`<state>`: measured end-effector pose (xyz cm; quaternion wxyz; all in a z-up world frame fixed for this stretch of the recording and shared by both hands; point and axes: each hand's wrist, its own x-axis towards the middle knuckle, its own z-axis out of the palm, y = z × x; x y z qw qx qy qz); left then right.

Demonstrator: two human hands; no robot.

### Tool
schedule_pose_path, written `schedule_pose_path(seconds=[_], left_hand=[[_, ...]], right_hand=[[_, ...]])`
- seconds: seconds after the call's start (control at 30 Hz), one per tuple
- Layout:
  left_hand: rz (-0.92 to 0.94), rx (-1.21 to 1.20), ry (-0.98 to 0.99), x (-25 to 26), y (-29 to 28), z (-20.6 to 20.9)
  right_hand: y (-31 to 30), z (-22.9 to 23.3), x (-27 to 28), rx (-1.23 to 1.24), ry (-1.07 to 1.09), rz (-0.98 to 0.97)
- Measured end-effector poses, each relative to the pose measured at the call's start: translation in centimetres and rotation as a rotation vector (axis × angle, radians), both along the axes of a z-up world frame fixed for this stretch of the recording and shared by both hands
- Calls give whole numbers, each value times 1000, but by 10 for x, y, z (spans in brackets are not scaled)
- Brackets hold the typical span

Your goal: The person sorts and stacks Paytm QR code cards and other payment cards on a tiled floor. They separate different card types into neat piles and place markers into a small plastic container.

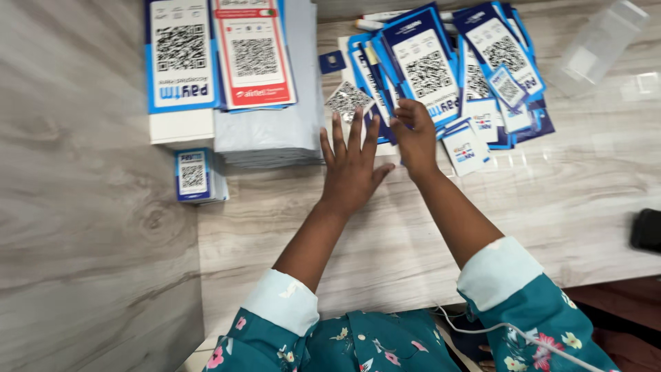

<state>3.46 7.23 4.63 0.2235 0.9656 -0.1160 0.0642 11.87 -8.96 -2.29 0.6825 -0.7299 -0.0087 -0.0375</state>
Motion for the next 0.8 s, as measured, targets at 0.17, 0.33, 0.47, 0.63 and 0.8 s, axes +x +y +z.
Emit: schedule_pose_path(seconds=[0.17,0.33,0.47,0.63,0.8], left_hand=[[-135,-126,121,-13,-57,-25],[-218,-180,120,-23,-107,-45],[-234,-214,233,-23,-129,-47],[-172,-291,197,-17,-141,-51],[-72,-478,152,-9,-152,-62]], right_hand=[[-113,-19,-30,-789,-153,-261],[-147,-12,-44,-1084,-28,-184],[-142,-10,-41,-1194,25,-205],[-141,-9,-30,-1191,179,-219],[-140,4,-22,-1207,210,-193]])
